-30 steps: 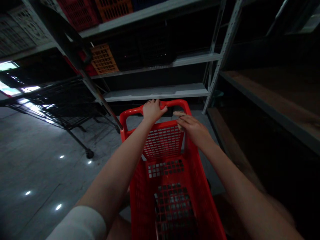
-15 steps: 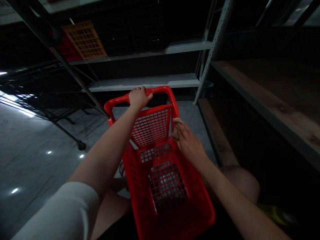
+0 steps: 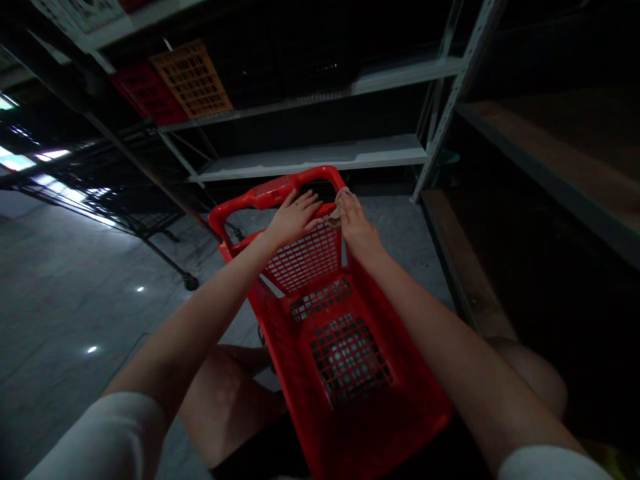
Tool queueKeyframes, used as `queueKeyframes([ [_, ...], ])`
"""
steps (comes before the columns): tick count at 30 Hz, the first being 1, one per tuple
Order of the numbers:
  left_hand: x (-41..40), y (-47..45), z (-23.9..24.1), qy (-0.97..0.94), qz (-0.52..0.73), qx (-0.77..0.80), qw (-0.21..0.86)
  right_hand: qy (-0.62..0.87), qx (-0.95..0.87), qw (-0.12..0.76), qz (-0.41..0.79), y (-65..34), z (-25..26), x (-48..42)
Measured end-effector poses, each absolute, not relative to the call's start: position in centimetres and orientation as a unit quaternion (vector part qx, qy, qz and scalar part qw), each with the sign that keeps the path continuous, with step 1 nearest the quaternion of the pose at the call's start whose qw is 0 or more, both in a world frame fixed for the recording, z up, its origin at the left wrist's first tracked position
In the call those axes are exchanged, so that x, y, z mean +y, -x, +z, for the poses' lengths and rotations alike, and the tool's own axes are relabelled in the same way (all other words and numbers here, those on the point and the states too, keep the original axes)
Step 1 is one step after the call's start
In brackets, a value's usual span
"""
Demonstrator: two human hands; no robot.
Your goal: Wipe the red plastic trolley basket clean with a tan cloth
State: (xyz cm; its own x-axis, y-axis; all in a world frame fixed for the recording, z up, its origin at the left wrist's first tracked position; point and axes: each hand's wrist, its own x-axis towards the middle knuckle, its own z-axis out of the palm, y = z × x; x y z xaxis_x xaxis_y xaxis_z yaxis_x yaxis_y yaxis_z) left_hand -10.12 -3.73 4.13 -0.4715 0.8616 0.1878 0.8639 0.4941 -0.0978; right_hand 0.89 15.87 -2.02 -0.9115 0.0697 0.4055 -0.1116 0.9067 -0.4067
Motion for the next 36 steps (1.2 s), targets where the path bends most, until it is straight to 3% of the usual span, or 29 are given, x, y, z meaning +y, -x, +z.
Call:
queueKeyframes([
  [7,-3.3,10.0,2.6,0.476,-0.032,-0.874,0.088,-0.007,-0.949,0.199,0.246,0.1,-2.1,14.8],
  [18,-4.2,10.0,2.1,0.442,-0.031,-0.887,0.13,0.033,-0.971,0.154,0.178,-17.7,-7.9,12.9],
  [30,-5.7,9.3,1.2,0.368,-0.038,-0.914,0.165,0.047,-0.976,0.179,0.118,1.2,-1.4,11.6],
  [36,-8.1,11.6,0.8,0.286,-0.015,-0.939,0.191,0.028,-0.992,0.1,0.068,1.0,-2.2,10.4],
])
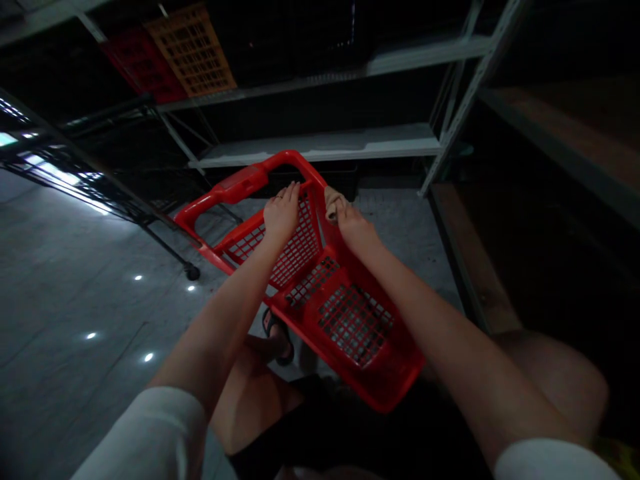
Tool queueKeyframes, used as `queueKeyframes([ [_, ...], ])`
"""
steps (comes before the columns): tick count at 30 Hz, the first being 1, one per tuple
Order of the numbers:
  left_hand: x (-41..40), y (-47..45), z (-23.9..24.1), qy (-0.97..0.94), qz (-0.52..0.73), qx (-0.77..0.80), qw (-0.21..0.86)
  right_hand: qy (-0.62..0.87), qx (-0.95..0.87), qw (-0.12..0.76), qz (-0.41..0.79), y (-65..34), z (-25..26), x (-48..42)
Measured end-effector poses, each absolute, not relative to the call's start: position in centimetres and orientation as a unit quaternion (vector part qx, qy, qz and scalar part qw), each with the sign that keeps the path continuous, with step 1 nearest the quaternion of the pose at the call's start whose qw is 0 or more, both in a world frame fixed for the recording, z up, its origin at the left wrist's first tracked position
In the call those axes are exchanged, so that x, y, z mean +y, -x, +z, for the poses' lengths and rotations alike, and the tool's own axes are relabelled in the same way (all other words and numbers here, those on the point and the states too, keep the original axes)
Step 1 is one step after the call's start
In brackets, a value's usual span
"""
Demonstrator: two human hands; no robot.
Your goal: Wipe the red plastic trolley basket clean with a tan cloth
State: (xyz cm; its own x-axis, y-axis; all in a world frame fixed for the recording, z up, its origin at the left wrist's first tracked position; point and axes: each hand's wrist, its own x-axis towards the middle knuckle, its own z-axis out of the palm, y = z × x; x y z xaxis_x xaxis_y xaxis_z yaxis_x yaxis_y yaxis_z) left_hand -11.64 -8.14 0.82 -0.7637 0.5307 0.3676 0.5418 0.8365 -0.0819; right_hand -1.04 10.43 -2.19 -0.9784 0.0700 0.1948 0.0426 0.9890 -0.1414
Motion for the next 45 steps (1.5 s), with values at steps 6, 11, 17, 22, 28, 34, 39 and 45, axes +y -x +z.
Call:
queueKeyframes([
  [6,-8.9,11.6,-0.1,0.264,-0.056,-0.938,0.219,0.012,-0.996,0.08,-0.026,-10.1,-3.9,12.5],
  [11,-7.8,9.4,-0.2,0.3,-0.076,-0.927,0.211,0.063,-0.995,0.002,-0.081,-16.0,-3.0,11.3],
  [17,-5.5,6.9,-1.4,0.508,-0.049,-0.843,0.168,0.094,-0.992,0.048,-0.071,-10.8,-1.9,8.7],
  [22,-4.4,8.3,-2.7,0.502,-0.061,-0.848,0.159,0.101,-0.989,0.094,-0.062,-5.1,-1.8,7.9],
  [28,-3.4,10.8,-3.2,0.447,-0.08,-0.875,0.168,0.065,-0.99,0.093,-0.079,-7.9,-3.2,11.5],
  [34,-3.0,11.2,-4.2,0.459,-0.104,-0.868,0.161,0.077,-0.984,0.127,-0.1,-17.5,-6.0,15.7],
  [39,-3.5,11.4,-4.9,0.479,-0.147,-0.851,0.159,0.13,-0.98,0.077,-0.131,-15.3,-5.4,13.8],
  [45,-3.9,12.5,-5.0,0.466,-0.149,-0.859,0.153,0.148,-0.985,0.062,-0.058,-6.6,-3.2,11.4],
])
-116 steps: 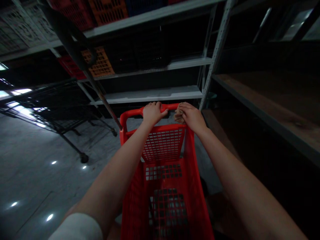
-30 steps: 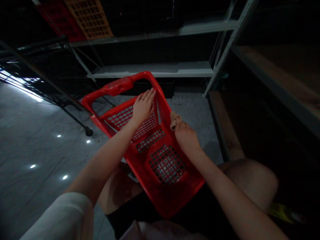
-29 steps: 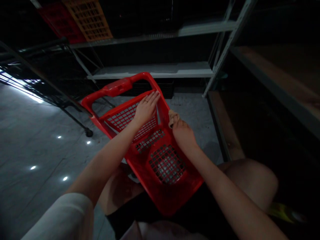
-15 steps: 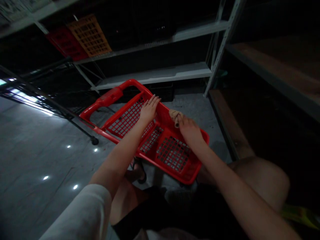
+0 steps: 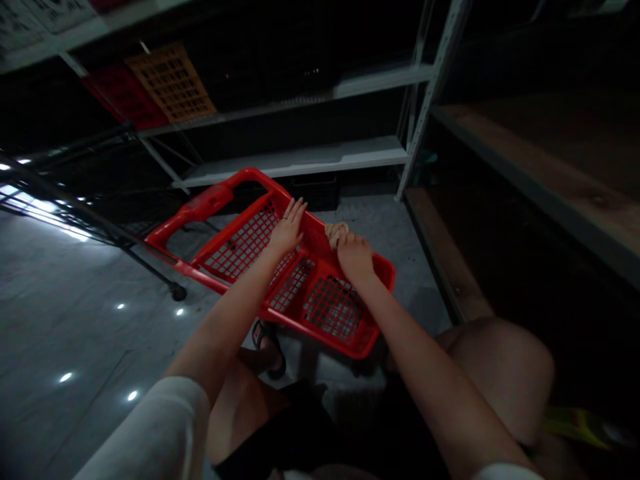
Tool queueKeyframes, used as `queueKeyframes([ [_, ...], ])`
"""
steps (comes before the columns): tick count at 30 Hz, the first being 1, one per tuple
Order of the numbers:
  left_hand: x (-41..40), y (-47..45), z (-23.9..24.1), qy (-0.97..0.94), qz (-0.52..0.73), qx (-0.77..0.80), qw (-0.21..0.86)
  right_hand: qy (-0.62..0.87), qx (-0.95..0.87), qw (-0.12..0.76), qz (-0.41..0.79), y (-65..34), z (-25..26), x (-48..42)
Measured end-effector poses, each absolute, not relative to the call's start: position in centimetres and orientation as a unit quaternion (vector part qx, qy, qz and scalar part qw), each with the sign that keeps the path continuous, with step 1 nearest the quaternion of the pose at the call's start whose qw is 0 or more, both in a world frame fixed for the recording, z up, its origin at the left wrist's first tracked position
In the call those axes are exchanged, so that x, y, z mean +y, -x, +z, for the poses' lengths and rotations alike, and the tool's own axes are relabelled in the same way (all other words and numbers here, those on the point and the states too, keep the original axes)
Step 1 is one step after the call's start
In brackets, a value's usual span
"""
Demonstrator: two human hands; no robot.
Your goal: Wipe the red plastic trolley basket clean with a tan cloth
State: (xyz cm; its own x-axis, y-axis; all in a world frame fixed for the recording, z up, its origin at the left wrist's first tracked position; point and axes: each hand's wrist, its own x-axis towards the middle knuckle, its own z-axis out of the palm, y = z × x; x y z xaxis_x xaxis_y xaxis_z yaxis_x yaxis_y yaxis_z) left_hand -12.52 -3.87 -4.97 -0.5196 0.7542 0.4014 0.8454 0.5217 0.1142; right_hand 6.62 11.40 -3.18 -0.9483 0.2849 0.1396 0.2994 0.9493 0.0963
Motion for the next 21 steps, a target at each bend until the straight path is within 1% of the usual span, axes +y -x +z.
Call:
queueKeyframes([
  [4,-4.0,13.0,-4.2,0.438,-0.118,-0.876,0.162,0.117,-0.989,0.078,-0.05,-6.6,-3.2,12.4],
  [8,-4.0,12.8,-3.7,0.442,-0.091,-0.876,0.168,0.074,-0.993,0.088,-0.032,-12.4,-4.8,15.0],
  [11,-3.9,12.3,-3.9,0.458,-0.088,-0.87,0.158,0.083,-0.993,0.084,-0.011,-17.5,-5.6,16.2],
  [13,-3.9,11.5,-4.4,0.472,-0.096,-0.862,0.16,0.096,-0.993,0.068,-0.016,-19.1,-5.6,16.1],
  [16,-3.8,9.8,-5.1,0.519,-0.096,-0.836,0.151,0.122,-0.991,0.052,-0.023,-17.3,-5.0,14.3],
  [21,-4.2,8.2,-4.8,0.559,-0.056,-0.818,0.122,0.131,-0.991,0.039,0.009,-9.2,-2.5,10.1],
])
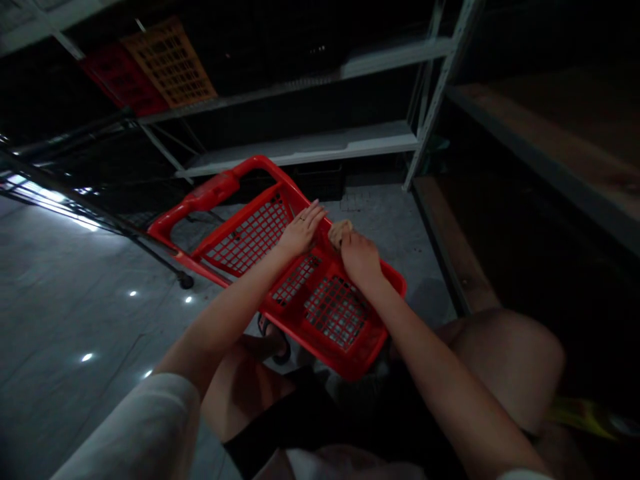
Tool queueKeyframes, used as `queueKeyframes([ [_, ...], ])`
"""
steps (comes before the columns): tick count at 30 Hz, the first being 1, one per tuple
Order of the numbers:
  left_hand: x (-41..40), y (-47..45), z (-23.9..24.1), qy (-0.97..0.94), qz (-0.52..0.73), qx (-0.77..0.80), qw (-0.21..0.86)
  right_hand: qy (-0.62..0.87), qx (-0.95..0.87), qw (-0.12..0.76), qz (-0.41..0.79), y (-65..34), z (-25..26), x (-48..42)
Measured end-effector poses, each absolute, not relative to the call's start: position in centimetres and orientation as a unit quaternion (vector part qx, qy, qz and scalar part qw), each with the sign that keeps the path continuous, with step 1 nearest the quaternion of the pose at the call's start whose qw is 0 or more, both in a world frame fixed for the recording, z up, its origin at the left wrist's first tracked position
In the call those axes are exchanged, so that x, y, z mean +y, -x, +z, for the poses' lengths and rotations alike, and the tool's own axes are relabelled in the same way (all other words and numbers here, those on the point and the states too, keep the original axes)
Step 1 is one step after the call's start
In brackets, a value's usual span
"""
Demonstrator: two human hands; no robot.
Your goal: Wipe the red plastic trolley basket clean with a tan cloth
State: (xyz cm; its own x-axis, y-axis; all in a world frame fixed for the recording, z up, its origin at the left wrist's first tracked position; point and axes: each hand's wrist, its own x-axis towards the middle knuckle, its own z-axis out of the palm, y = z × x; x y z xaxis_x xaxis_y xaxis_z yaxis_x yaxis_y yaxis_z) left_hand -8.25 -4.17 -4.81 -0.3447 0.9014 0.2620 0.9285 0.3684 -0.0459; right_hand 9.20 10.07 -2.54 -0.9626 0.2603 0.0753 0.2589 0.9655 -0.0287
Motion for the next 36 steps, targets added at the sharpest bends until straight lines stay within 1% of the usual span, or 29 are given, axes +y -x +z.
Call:
queueKeyframes([
  [2,-4.3,8.4,-4.3,0.555,-0.039,-0.822,0.124,0.134,-0.99,0.041,0.008,-7.5,-1.7,9.4],
  [5,-4.4,8.9,-3.8,0.552,-0.033,-0.823,0.128,0.122,-0.992,0.044,-0.003,-8.6,-1.8,10.0],
  [9,-4.3,9.5,-4.1,0.564,-0.044,-0.815,0.128,0.104,-0.993,0.048,0.004,-14.8,-4.1,12.8],
  [12,-4.3,9.7,-4.6,0.57,-0.055,-0.81,0.128,0.114,-0.992,0.048,0.034,-19.6,-5.6,15.2],
  [14,-4.2,9.7,-4.8,0.568,-0.065,-0.809,0.133,0.119,-0.991,0.038,0.05,-21.1,-5.9,16.0],
  [17,-3.8,9.3,-5.3,0.557,-0.083,-0.814,0.141,0.141,-0.989,0.005,0.05,-19.1,-5.1,15.6],
  [20,-3.4,9.0,-5.6,0.544,-0.098,-0.821,0.146,0.162,-0.985,-0.014,0.056,-13.8,-3.4,13.6],
  [23,-3.4,9.3,-5.4,0.541,-0.093,-0.822,0.149,0.157,-0.985,-0.002,0.067,-8.9,-2.0,11.9],
  [26,-3.9,9.5,-4.7,0.583,-0.049,-0.799,0.135,0.137,-0.988,0.012,0.065,-7.7,-1.8,11.4],
  [29,-4.5,9.0,-4.2,0.647,-0.011,-0.754,0.112,0.089,-0.993,0.045,0.058,-10.4,-3.4,12.0],
  [36,-5.1,7.2,-4.4,0.666,-0.033,-0.74,0.091,0.03,-0.983,0.123,0.137,-24.8,-7.8,14.4],
])
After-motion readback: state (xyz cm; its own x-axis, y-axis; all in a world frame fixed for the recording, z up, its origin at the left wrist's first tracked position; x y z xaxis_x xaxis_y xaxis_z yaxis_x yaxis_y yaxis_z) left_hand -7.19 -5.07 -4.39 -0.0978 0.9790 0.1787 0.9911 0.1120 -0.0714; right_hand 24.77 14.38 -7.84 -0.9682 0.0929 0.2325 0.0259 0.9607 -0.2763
